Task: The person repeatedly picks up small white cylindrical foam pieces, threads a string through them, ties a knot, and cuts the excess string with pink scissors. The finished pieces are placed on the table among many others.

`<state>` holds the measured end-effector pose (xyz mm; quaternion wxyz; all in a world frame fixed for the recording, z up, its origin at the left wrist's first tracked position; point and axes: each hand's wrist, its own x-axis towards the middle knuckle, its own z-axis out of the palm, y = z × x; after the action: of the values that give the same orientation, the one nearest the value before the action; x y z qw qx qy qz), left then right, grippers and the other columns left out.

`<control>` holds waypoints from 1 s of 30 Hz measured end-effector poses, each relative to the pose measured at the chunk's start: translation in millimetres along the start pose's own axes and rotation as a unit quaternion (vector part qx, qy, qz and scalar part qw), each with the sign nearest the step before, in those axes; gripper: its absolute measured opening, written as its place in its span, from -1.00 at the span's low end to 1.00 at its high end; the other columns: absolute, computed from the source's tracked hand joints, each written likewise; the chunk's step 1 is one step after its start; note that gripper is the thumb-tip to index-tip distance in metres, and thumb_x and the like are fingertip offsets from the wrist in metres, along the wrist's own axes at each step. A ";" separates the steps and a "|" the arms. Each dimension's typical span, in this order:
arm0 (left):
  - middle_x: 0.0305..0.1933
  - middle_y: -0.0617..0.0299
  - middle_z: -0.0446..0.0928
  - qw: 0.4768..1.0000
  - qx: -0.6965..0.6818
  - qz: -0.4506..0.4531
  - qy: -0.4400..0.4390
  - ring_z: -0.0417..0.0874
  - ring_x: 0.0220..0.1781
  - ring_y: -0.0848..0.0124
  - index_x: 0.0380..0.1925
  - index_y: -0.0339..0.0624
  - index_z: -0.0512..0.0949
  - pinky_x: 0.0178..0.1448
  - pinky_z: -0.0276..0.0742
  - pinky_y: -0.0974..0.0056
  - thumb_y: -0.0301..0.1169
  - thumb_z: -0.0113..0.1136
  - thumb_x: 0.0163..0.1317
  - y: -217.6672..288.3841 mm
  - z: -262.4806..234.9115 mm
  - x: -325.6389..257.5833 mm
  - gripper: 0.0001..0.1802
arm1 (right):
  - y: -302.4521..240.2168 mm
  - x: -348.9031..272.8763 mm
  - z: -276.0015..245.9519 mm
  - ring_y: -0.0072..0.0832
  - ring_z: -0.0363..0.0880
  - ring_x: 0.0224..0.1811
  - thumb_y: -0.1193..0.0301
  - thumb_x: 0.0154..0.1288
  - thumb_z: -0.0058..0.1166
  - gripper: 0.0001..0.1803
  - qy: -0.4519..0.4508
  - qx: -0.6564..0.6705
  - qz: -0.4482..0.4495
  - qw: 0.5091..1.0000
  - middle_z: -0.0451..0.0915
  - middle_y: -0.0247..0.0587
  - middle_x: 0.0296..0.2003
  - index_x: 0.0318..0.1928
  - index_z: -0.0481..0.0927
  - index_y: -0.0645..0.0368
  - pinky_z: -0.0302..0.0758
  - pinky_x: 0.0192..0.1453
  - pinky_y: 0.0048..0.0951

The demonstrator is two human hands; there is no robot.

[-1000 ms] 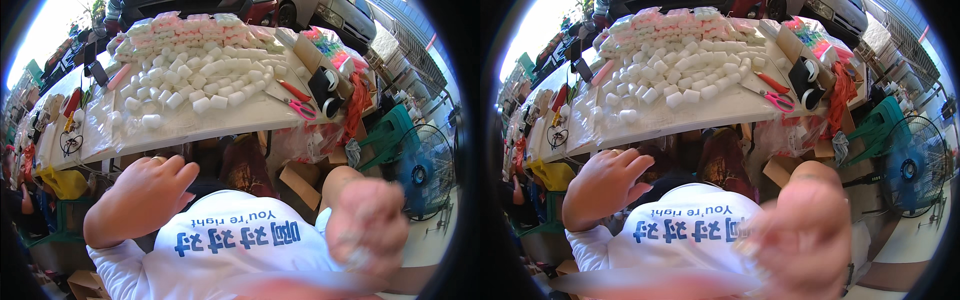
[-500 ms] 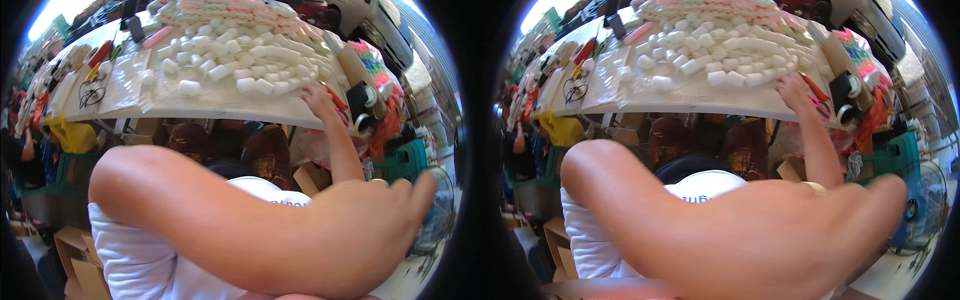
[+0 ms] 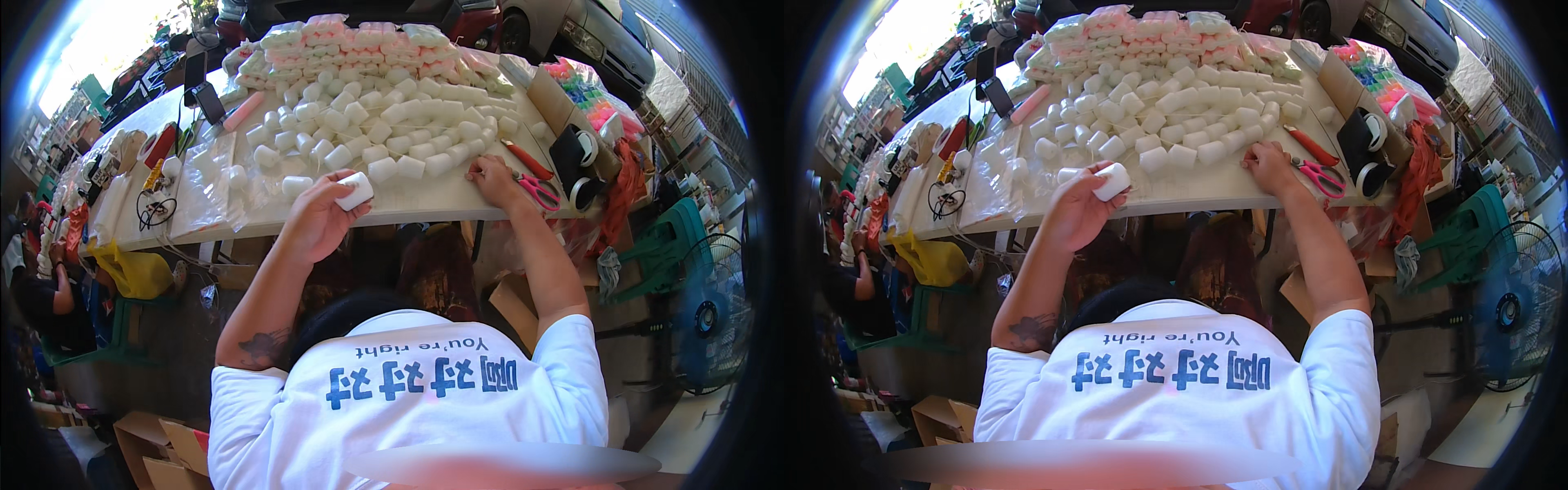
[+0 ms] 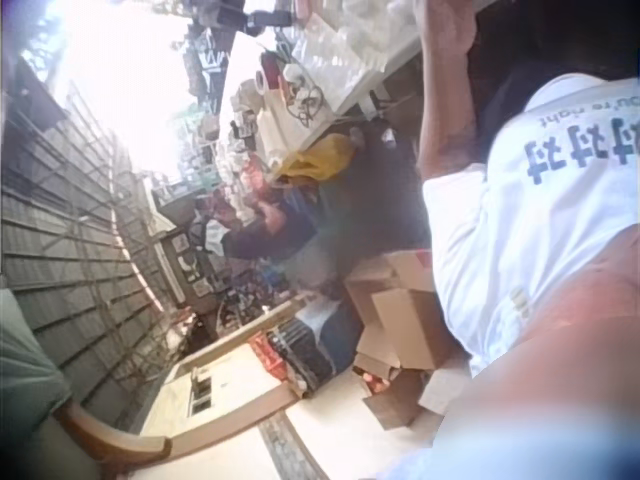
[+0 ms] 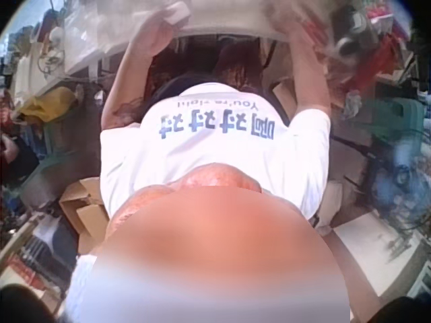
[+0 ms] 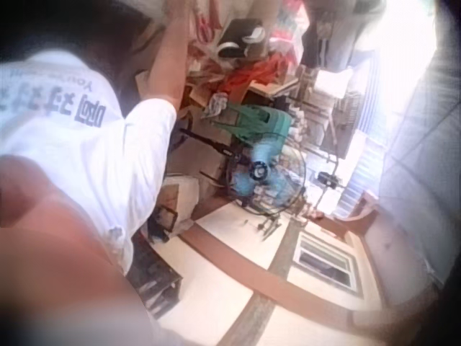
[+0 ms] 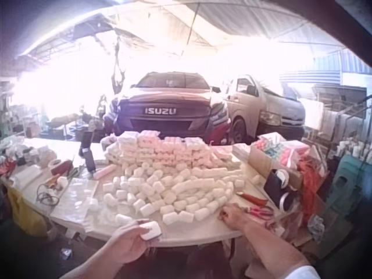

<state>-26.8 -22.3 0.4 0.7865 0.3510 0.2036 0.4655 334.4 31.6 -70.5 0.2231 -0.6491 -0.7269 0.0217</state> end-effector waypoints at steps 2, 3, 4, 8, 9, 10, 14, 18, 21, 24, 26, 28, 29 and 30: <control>-0.04 0.12 0.48 1.000 -0.005 -0.003 -0.025 0.55 -0.01 0.30 0.13 -0.28 0.31 0.09 0.50 0.27 -0.46 0.16 0.26 -8.8 -13.2 9.3 -0.55 | -22.2 -7.8 -17.1 -0.25 0.47 -0.03 0.32 0.19 0.19 -0.82 0.001 -0.040 -0.002 0.999 0.58 -0.24 -0.25 -0.28 0.58 0.13 0.37 0.05 -0.14; 0.00 0.10 0.47 0.999 -0.007 0.009 -0.051 0.55 0.03 0.28 0.14 -0.28 0.30 0.13 0.49 0.24 -0.46 0.17 0.25 -12.0 -16.0 11.5 -0.53 | -37.2 -14.4 -28.1 -0.25 0.49 -0.08 0.34 0.19 0.18 -0.83 0.010 0.059 0.003 0.998 0.59 -0.22 -0.27 -0.27 0.58 0.15 0.40 0.01 -0.18; 0.04 0.07 0.46 0.998 -0.005 0.018 -0.066 0.55 0.06 0.25 0.16 -0.29 0.30 0.18 0.48 0.22 -0.47 0.18 0.25 -13.8 -17.5 12.6 -0.51 | -53.0 -23.4 -40.7 -0.24 0.51 -0.14 0.37 0.20 0.18 -0.84 0.003 0.152 0.025 0.988 0.59 -0.21 -0.29 -0.26 0.58 0.16 0.42 -0.04 -0.22; 0.10 -0.13 0.44 0.981 -0.039 0.047 -0.184 0.58 0.08 0.17 0.16 -0.31 0.35 0.09 0.58 0.32 -0.43 0.25 0.21 -20.8 -15.3 7.4 -0.48 | -125.1 -76.7 -76.7 -0.26 0.50 -0.34 0.44 0.20 0.19 -0.83 0.122 0.244 -0.093 0.957 0.56 -0.18 -0.36 -0.21 0.58 0.21 0.45 -0.18 -0.39; 0.11 -0.18 0.45 0.978 -0.037 0.041 -0.202 0.58 0.08 0.19 0.16 -0.29 0.37 0.09 0.58 0.32 -0.39 0.29 0.18 -21.6 -14.0 6.3 -0.45 | -139.2 -84.8 -84.3 -0.27 0.49 -0.33 0.47 0.16 0.22 -0.81 0.162 0.195 -0.171 0.952 0.55 -0.18 -0.36 -0.20 0.58 0.21 0.44 -0.18 -0.38; 0.12 -0.19 0.44 0.977 -0.035 0.042 -0.206 0.58 0.09 0.20 0.16 -0.29 0.36 0.10 0.58 0.32 -0.37 0.29 0.18 -22.7 -12.8 3.7 -0.44 | -152.0 -91.8 -90.5 -0.27 0.49 -0.32 0.49 0.14 0.24 -0.81 0.176 0.187 -0.204 0.945 0.55 -0.20 -0.37 -0.21 0.58 0.20 0.43 -0.16 -0.35; 0.16 -0.24 0.41 0.974 -0.020 0.057 -0.219 0.58 0.10 0.23 0.19 -0.28 0.35 0.13 0.55 0.31 -0.32 0.30 0.19 -25.4 -4.5 -5.5 -0.41 | -183.7 -106.2 -107.1 -0.30 0.48 -0.29 0.52 0.07 0.28 -0.78 0.225 0.134 -0.301 0.917 0.52 -0.27 -0.37 -0.24 0.57 0.13 0.36 -0.11 -0.28; 0.17 -0.24 0.41 0.974 -0.017 0.061 -0.218 0.56 0.12 0.25 0.20 -0.28 0.35 0.15 0.53 0.31 -0.30 0.29 0.19 -23.8 2.9 -11.4 -0.39 | -194.8 -106.4 -110.6 -0.32 0.47 -0.26 0.49 0.06 0.28 -0.77 0.236 0.088 -0.329 0.910 0.50 -0.30 -0.35 -0.23 0.57 0.11 0.32 -0.09 -0.24; 0.18 -0.23 0.40 0.974 -0.022 0.061 -0.218 0.55 0.14 0.25 0.19 -0.29 0.36 0.16 0.52 0.31 -0.31 0.30 0.19 -23.1 5.1 -12.4 -0.40 | -197.6 -105.4 -107.9 -0.33 0.46 -0.23 0.48 0.06 0.27 -0.77 0.217 0.077 -0.336 0.913 0.48 -0.29 -0.35 -0.23 0.57 0.13 0.31 -0.07 -0.23; 0.17 -0.23 0.41 0.973 -0.026 0.063 -0.219 0.55 0.15 0.26 0.18 -0.29 0.37 0.17 0.52 0.30 -0.31 0.30 0.19 -24.2 5.0 -12.2 -0.41 | -197.8 -105.3 -105.8 -0.32 0.46 -0.22 0.47 0.06 0.27 -0.77 0.216 0.067 -0.333 0.916 0.48 -0.28 -0.35 -0.23 0.57 0.13 0.30 -0.07 -0.23; 0.17 -0.22 0.42 0.973 -0.017 0.068 -0.218 0.55 0.14 0.26 0.18 -0.28 0.36 0.17 0.52 0.29 -0.31 0.31 0.18 -25.5 5.2 -12.5 -0.40 | -197.7 -105.9 -106.1 -0.32 0.46 -0.21 0.47 0.06 0.26 -0.77 0.213 0.059 -0.331 0.917 0.48 -0.28 -0.34 -0.23 0.57 0.14 0.30 -0.05 -0.22; 0.16 -0.21 0.43 0.974 -0.009 0.070 -0.215 0.55 0.14 0.26 0.18 -0.28 0.37 0.17 0.51 0.29 -0.31 0.32 0.17 -26.5 6.0 -13.0 -0.39 | -198.1 -106.7 -107.3 -0.32 0.46 -0.21 0.47 0.07 0.26 -0.78 0.210 0.051 -0.329 0.919 0.48 -0.27 -0.34 -0.23 0.57 0.14 0.30 -0.04 -0.22; 0.16 -0.20 0.44 0.974 -0.007 0.071 -0.214 0.55 0.14 0.26 0.18 -0.28 0.37 0.17 0.51 0.29 -0.31 0.33 0.16 -26.8 6.7 -13.3 -0.39 | -198.7 -107.1 -108.2 -0.32 0.46 -0.21 0.46 0.07 0.25 -0.79 0.208 0.046 -0.328 0.920 0.48 -0.27 -0.34 -0.23 0.57 0.14 0.30 -0.03 -0.21; 0.15 -0.20 0.44 0.975 -0.004 0.071 -0.212 0.55 0.14 0.26 0.18 -0.27 0.37 0.17 0.51 0.28 -0.31 0.34 0.15 -26.8 7.4 -13.4 -0.39 | -199.5 -107.6 -109.0 -0.32 0.47 -0.20 0.46 0.07 0.25 -0.79 0.206 0.044 -0.327 0.921 0.48 -0.27 -0.34 -0.24 0.57 0.14 0.30 -0.02 -0.21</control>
<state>-12.7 -45.3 -14.6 0.7781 0.4523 0.0049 0.4358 192.7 -130.3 59.7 0.3907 -0.3548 -0.8352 -0.1545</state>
